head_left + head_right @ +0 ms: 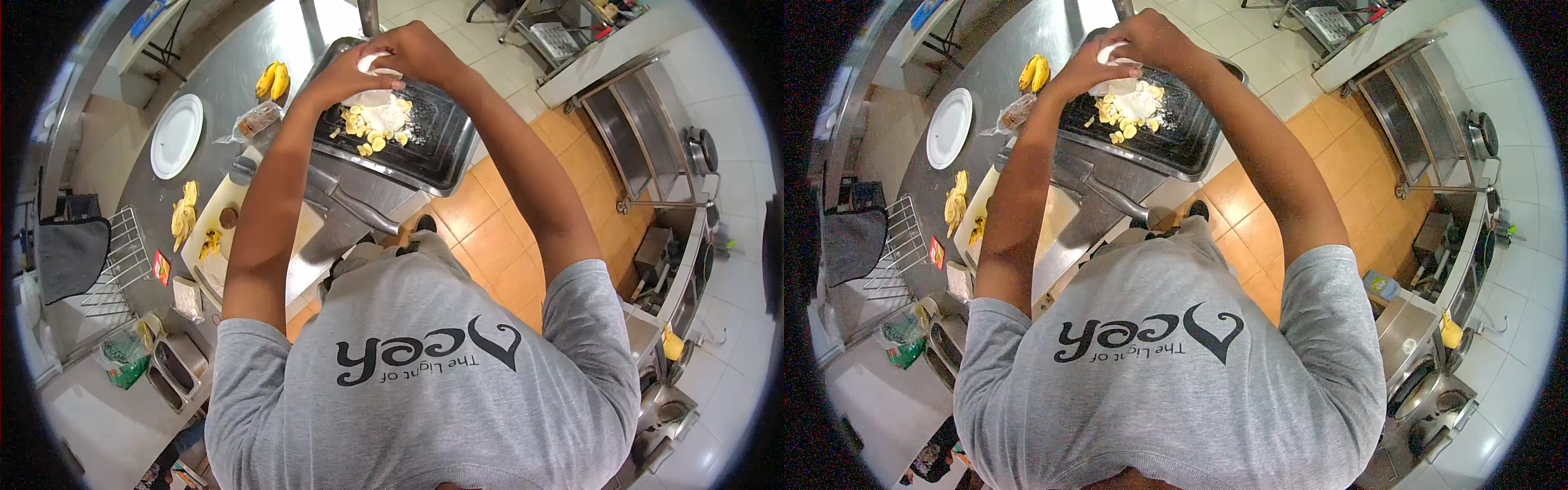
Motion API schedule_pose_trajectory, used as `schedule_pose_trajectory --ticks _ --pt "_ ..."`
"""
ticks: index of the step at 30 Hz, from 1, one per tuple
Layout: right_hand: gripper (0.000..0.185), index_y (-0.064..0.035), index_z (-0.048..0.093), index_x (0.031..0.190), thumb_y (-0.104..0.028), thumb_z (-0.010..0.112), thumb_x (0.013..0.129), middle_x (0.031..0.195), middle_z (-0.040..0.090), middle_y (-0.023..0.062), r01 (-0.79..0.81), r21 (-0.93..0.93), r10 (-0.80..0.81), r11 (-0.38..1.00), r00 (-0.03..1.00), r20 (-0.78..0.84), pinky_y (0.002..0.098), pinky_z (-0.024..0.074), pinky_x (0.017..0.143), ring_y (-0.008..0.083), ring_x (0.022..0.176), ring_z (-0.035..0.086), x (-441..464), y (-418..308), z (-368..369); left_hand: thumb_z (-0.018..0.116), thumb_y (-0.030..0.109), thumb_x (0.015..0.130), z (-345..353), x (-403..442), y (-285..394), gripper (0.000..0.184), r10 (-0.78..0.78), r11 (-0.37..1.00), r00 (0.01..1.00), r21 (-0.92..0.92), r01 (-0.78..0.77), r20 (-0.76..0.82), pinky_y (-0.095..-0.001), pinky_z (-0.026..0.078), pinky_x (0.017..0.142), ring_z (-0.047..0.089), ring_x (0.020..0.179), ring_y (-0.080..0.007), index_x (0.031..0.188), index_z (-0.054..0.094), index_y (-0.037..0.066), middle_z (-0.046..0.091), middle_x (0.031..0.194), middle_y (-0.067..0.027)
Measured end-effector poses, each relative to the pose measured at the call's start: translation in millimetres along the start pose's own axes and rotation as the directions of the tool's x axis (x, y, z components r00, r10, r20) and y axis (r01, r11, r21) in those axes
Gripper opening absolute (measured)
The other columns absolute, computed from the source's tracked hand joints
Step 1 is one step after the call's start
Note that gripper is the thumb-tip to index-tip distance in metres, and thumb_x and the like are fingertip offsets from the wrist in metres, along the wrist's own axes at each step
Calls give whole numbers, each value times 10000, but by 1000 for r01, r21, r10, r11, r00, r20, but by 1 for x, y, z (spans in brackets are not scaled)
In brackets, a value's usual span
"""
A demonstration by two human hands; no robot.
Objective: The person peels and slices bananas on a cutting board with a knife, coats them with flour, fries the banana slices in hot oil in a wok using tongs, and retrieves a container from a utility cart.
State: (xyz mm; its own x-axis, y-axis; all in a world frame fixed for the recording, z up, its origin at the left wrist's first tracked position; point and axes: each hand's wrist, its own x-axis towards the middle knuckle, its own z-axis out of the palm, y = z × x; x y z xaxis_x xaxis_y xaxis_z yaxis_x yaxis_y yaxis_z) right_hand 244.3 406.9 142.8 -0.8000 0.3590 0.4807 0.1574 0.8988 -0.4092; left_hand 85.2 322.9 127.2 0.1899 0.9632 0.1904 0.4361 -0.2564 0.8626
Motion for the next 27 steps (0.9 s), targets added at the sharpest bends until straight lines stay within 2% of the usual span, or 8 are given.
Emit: schedule_pose_trajectory --ticks 3,6,12,18,21,24,26,27 --pt "222 -78 719 974 -130 700 760 852 695 145 -126 103 130 987 991 -36 311 519 671 256 719 676 5 -6 0 799 261 725 -3 9 -1 501 -98 994 995 -43 97 -8 -274 471 839 599 941 -126 1139 616 44 657 1030 -68" --pt "214 -76 720 965 -129 697 758 841 691 148 -89 58 91 994 995 -42 318 520 666 263 715 674 7 -9 -3 784 252 729 1 11 -11 403 -57 997 994 -63 52 -89 -289 484 768 616 840 -131 1031 656 20 672 917 -69" --pt "210 -92 724 948 -113 687 742 860 693 124 -40 -70 35 997 996 -84 348 522 685 279 743 668 6 -16 -5 758 222 730 6 16 -21 331 -37 999 980 15 41 -195 -308 483 699 610 775 -129 949 660 -7 662 829 -89" --pt "203 -100 725 934 -117 691 734 868 698 109 -41 -78 32 996 992 -124 354 528 697 276 757 669 6 -15 -4 716 169 745 10 14 -7 259 -119 990 963 39 132 -244 -303 479 652 609 708 -128 921 664 -13 662 760 -73" --pt "186 -93 724 916 -103 687 734 822 696 107 -146 -73 136 987 982 -134 341 530 690 270 727 668 3 -20 -5 693 148 755 9 20 -21 249 -159 986 970 -88 145 -186 -296 477 650 616 708 -134 947 667 -8 668 801 -74" --pt "186 -97 708 942 -129 700 759 780 683 87 -214 47 218 976 972 -93 325 528 679 227 715 667 3 -29 -11 678 142 805 4 21 -27 350 -197 973 977 -135 186 -75 -286 500 758 635 860 -165 1124 616 14 668 985 -94" --pt "448 -75 576 1164 -269 715 785 1103 579 150 119 35 -122 992 985 123 413 435 867 289 1001 561 3 -15 -57 677 128 814 -1 17 2 358 -193 954 981 -238 182 -22 -276 502 753 632 854 -152 1148 601 22 663 990 -86" --pt "458 -74 571 1169 -277 720 787 1108 575 146 127 32 -128 991 990 50 411 433 866 281 1010 558 1 -14 -58 677 121 819 -3 15 11 363 -190 940 982 -289 183 3 -271 502 751 631 851 -146 1160 593 27 661 993 -82"
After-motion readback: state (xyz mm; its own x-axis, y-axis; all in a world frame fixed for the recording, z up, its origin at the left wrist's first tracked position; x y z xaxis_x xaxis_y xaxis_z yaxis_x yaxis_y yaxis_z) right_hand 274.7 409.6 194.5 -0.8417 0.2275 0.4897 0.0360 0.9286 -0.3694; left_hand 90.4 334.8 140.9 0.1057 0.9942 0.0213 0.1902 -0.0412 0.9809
